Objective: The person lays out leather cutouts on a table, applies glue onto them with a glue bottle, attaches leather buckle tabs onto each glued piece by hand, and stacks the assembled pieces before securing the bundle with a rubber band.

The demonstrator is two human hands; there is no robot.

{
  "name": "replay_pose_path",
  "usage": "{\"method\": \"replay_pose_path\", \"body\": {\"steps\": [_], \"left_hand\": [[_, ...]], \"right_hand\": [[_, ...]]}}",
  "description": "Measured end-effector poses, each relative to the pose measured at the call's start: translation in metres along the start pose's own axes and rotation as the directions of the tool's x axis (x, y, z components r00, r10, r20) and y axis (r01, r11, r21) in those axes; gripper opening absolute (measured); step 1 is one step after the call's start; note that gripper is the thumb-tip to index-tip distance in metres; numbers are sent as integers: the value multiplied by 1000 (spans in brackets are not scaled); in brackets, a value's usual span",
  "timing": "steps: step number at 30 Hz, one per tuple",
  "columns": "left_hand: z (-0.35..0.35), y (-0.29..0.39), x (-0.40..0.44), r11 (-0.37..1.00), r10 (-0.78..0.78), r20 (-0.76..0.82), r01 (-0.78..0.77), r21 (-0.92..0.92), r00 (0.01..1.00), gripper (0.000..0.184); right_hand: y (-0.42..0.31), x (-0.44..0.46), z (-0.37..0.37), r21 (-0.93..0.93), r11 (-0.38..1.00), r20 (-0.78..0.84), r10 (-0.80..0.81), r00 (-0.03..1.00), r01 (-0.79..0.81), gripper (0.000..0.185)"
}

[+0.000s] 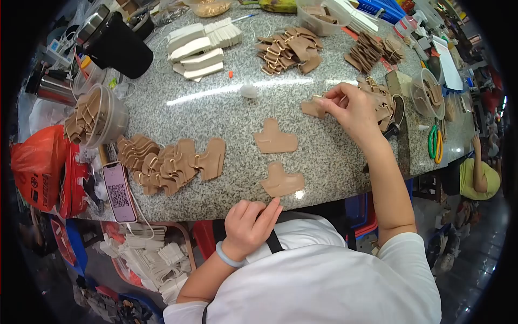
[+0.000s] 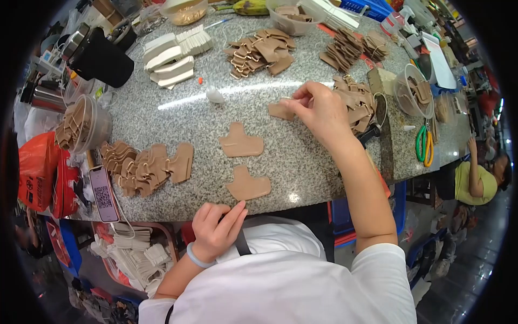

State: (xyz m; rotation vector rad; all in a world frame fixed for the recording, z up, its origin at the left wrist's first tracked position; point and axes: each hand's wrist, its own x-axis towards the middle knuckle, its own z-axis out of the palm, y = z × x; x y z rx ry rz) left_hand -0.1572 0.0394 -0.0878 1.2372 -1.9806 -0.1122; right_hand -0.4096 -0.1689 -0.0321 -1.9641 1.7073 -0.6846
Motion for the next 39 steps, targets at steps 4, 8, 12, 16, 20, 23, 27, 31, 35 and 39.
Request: {"method": "replay_pose_path", "body": {"steps": [4, 8, 12, 16, 20, 23, 27, 31, 35, 39], "left_hand": [[1, 3, 4, 1000, 4, 2, -4, -1, 1000, 33], [-2, 4, 1, 999, -18, -15, 18, 30, 1000, 35], [-1, 3, -4, 998, -51, -13, 52, 40, 999, 36], [-1, 0, -5, 998, -31, -23, 32, 51, 999, 34], [0, -1, -5, 998, 2, -13, -2, 58, 1000, 31], [0, -1, -6, 998, 1, -4, -1, 68, 1000, 32], [0, 0, -6, 997, 0, -2, 0, 74, 1000, 33], [1, 0, -9, 997, -29, -9, 29, 66, 1000, 40], [2, -1, -9, 997, -22, -7, 22, 69, 1000, 40], [2, -1, -9, 997, -23, -15, 24, 71, 1000, 40]], "right_hand": [[7, -6, 14, -95, 994, 48, 56, 997, -51, 30], [14, -6, 16, 21, 999, 76, 40, 996, -41, 26], [9, -22, 2, 398, 911, 237, 10, 971, -107, 21], [-26, -61, -11, 516, 733, 604, 57, 795, -444, 17], [-34, -81, 12, 516, 661, 716, 18, 698, -545, 13], [-36, -79, 23, 453, 736, 724, 25, 689, -503, 12], [-39, -77, 28, 430, 783, 702, 24, 712, -450, 13], [-43, -77, 29, 370, 825, 692, 62, 719, -428, 14], [-44, -78, 31, 360, 835, 680, 70, 729, -417, 15], [-47, -78, 31, 351, 843, 672, 76, 736, -408, 15]]}}
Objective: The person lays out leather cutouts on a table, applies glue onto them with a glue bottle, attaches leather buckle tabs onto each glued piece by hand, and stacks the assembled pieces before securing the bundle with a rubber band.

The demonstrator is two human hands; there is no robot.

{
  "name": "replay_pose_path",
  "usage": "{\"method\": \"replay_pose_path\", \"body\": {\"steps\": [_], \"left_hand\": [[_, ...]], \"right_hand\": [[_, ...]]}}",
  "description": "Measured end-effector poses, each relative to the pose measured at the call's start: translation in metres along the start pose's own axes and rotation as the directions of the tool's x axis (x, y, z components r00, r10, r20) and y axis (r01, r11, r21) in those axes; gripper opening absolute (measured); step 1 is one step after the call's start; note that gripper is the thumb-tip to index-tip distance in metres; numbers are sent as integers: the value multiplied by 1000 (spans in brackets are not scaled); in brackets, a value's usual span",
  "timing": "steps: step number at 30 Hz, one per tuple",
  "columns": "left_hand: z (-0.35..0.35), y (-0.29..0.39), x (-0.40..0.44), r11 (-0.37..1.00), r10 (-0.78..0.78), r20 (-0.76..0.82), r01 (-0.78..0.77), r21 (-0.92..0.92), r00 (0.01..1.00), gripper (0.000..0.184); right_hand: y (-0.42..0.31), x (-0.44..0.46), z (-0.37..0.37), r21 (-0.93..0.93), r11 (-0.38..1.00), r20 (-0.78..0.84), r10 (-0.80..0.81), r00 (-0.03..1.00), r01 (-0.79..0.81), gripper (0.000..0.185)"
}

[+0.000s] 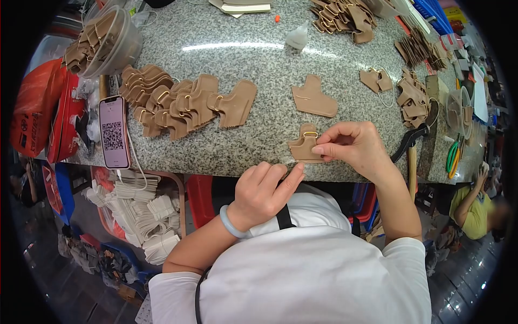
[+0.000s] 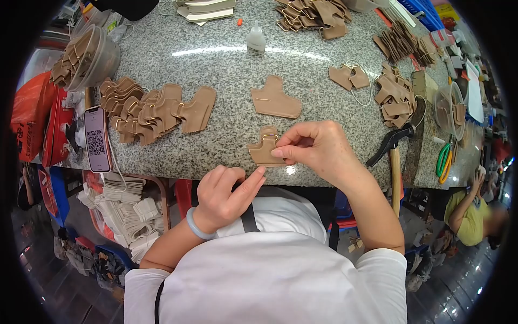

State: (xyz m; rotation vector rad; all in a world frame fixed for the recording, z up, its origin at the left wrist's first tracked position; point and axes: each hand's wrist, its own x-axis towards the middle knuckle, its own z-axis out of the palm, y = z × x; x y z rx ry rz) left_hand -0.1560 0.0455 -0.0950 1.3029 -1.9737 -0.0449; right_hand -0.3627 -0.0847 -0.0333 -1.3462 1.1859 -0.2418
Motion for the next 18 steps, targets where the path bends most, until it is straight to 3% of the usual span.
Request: {"method": "replay_pose_path", "body": {"steps": [8, 18], "left_hand": [[2, -4, 1, 995, 83, -32, -82, 56, 996, 28], [2, -5, 2, 996, 82, -22, -81, 41, 996, 28]], "right_hand": [[-4, 1, 1, -59, 998, -8, 13, 1000, -14, 15], [-2, 0, 3, -68, 998, -29, -6, 1000, 4, 13]]}}
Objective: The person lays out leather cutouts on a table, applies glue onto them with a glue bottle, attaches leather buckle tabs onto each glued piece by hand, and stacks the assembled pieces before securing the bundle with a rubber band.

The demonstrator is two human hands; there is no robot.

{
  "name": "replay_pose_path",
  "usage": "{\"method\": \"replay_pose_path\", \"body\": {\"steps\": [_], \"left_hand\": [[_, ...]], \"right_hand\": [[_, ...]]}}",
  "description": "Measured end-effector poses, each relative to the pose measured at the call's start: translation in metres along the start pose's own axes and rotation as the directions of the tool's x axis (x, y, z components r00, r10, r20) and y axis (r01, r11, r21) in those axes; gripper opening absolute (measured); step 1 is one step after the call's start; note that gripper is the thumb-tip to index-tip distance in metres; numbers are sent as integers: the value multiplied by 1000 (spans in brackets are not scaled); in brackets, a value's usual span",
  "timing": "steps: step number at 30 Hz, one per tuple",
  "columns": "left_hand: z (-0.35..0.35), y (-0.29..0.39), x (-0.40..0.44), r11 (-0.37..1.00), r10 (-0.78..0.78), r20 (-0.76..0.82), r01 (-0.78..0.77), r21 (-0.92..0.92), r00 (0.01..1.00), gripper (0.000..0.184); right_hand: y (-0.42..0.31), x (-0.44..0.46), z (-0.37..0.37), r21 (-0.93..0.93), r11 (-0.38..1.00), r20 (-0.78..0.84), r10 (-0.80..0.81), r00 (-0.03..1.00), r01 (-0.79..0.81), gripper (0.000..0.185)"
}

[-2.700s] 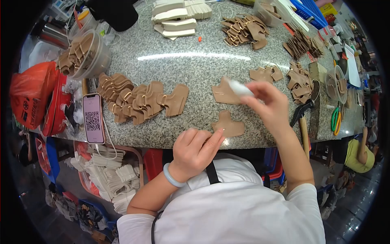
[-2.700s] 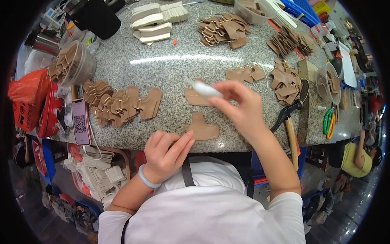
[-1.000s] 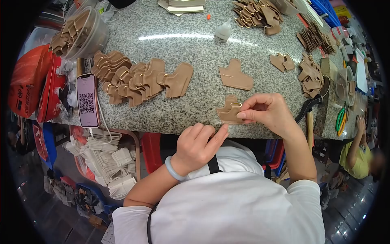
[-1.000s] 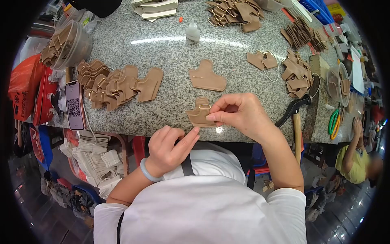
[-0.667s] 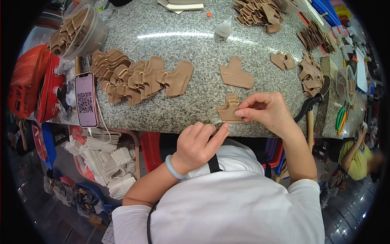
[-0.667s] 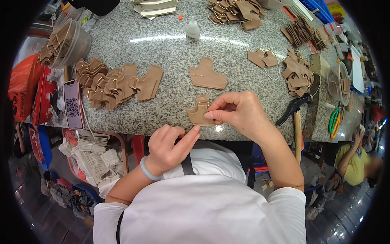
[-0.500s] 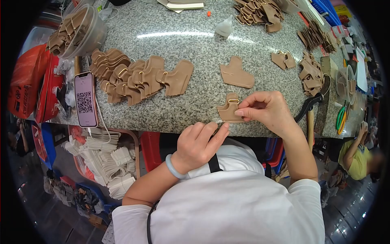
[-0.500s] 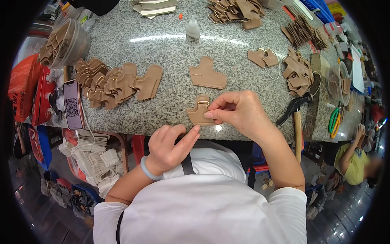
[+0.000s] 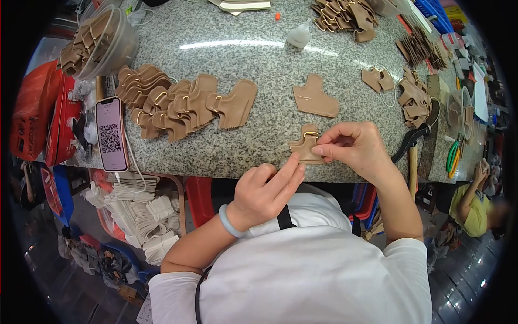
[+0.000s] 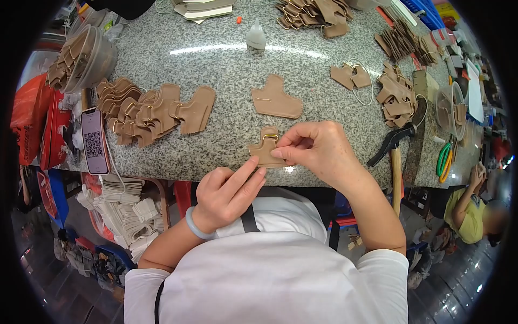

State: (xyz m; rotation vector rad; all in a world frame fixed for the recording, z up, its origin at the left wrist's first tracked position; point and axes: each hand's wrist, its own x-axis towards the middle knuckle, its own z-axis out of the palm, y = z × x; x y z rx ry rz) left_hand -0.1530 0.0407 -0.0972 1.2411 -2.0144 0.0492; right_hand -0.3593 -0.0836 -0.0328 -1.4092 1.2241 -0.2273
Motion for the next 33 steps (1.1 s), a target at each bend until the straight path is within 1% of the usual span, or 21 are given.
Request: {"method": "replay_pose_path", "body": {"steps": [4, 6, 8, 12, 14, 16, 17, 18, 19, 20, 22, 23, 24, 26, 27, 29, 30, 31, 33], "left_hand": [[-1, -1, 0, 1000, 4, 27, -4, -1, 1000, 27], [-2, 0, -1, 1000, 4, 43, -4, 1, 999, 26], [-3, 2, 1, 1000, -14, 70, 13, 10, 997, 30], [-5, 4, 6, 999, -25, 105, 21, 42, 994, 36], [-6, 6, 10, 995, -43, 160, 29, 91, 986, 41], [-5, 8, 12, 995, -48, 172, 32, 94, 984, 41], [-5, 9, 12, 994, -53, 182, 36, 99, 982, 41], [-4, 10, 13, 995, -50, 183, 33, 96, 982, 41], [-4, 11, 14, 995, -56, 181, 39, 97, 982, 41], [-3, 10, 15, 994, -60, 177, 43, 98, 982, 41], [-4, 9, 16, 995, -59, 177, 44, 88, 982, 40], [-4, 10, 17, 996, -63, 179, 50, 79, 982, 39], [-5, 10, 18, 996, -52, 174, 40, 74, 983, 39], [-4, 8, 21, 997, -50, 155, 41, 64, 987, 38], [-4, 8, 22, 997, -52, 150, 44, 57, 987, 37], [-2, 7, 21, 998, -53, 128, 48, 39, 990, 37], [-1, 7, 22, 998, -48, 118, 43, 41, 992, 35], [-1, 8, 22, 999, -41, 115, 37, 37, 993, 35], [-1, 8, 21, 998, -44, 105, 40, 38, 993, 34]], "right_hand": [[2, 0, 1, -4, 1000, -22, -13, 1000, 13, 15], [0, -1, 1, -9, 1000, -21, 1, 1000, -1, 13], [-1, -2, 1, -15, 1000, -21, 13, 1000, -14, 12], [-3, -3, 2, -92, 996, -36, -20, 999, 17, 12], [-3, -5, 5, -125, 992, -41, -30, 999, 25, 13], [-1, -9, 10, -269, 944, -80, -220, 972, 191, 11], [1, -11, 12, -268, 945, -83, -217, 973, 188, 11], [3, -14, 15, -445, 834, -98, -407, 908, 326, 12], [4, -18, 17, -609, 670, -74, -582, 810, 426, 13], [5, -26, 18, -709, 541, 6, -637, 771, 452, 22], [7, -39, 24, -833, 359, 75, -681, 729, 421, 33], [12, -43, 23, -850, 340, 83, -669, 739, 403, 38], [14, -42, 19, -855, 337, 75, -671, 738, 393, 38], [14, -38, 4, -735, 488, 117, -594, 796, 471, 34], [13, -34, -8, -628, 592, 82, -596, 799, 505, 31], [17, -22, -32, -588, 677, -106, -608, 787, 444, 26], [15, -13, -47, -573, 729, -232, -582, 779, 375, 17], [15, -4, -61, -548, 770, -348, -566, 748, 328, 11], [24, 16, -91, -583, 778, -441, -546, 712, 235, 14]]}}
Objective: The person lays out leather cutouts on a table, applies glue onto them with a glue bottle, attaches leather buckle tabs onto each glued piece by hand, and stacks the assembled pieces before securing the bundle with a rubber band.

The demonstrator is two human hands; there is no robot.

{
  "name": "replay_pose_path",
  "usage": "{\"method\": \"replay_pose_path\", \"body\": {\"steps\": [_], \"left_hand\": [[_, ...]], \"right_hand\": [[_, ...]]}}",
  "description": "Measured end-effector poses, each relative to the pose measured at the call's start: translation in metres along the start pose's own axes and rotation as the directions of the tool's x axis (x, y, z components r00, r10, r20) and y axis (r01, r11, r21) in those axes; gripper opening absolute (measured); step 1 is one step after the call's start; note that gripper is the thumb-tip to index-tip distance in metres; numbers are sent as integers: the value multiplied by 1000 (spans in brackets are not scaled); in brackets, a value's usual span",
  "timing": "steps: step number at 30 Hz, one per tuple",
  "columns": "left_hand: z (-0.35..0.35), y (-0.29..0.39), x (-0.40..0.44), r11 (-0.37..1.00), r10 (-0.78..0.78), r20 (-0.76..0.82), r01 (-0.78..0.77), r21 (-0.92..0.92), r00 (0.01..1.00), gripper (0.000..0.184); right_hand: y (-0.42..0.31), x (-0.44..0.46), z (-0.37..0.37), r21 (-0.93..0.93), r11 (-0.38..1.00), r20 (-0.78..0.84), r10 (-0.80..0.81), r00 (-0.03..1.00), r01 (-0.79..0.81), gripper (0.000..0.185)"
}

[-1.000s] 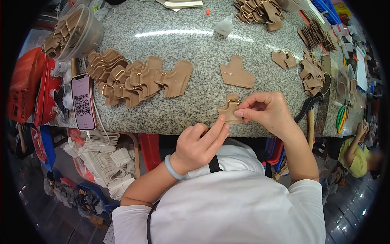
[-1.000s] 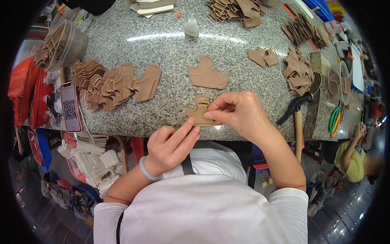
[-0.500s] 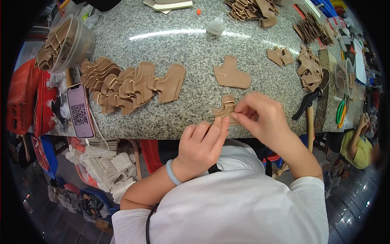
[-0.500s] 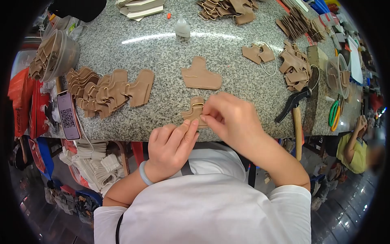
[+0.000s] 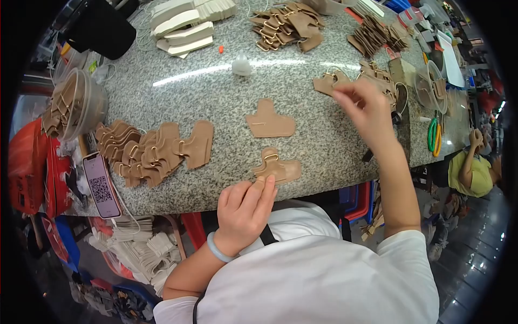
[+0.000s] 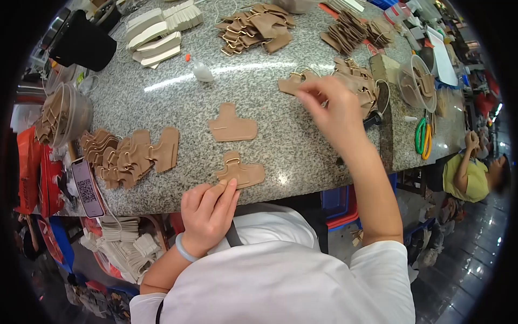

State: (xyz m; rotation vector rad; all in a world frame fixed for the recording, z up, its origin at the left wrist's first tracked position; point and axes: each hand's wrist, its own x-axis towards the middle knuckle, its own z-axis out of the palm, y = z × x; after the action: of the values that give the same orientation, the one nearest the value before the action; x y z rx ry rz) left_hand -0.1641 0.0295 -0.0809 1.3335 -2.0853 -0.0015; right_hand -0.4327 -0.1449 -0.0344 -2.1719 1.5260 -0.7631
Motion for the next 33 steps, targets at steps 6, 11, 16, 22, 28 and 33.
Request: {"method": "replay_pose_path", "body": {"steps": [6, 11, 16, 22, 28, 33], "left_hand": [[-5, 4, -3, 1000, -14, 11, 15, -20, 1000, 33], [-10, 3, -2, 999, 0, 26, 1, -40, 1000, 33], [-12, -7, 15, 998, -40, -17, 39, -42, 999, 31], [-8, -17, 42, 985, -173, -15, 173, 21, 985, 34], [-1, -25, 48, 985, -170, -19, 171, 35, 985, 33], [2, -27, 48, 981, -187, -1, 187, 57, 982, 32]], "right_hand": [[28, 31, -30, -208, 967, 43, 160, 986, -148, 29], [31, 33, -34, -210, 961, 208, 226, 952, -183, 33], [30, 41, -41, -245, 945, 248, 277, 928, -216, 32], [21, 25, -48, 275, 904, 232, 269, 935, -328, 19], [-31, 13, -12, 539, 754, 423, 142, 895, -375, 14], [-51, 23, 30, 508, 686, 601, 150, 785, -520, 15]]}}
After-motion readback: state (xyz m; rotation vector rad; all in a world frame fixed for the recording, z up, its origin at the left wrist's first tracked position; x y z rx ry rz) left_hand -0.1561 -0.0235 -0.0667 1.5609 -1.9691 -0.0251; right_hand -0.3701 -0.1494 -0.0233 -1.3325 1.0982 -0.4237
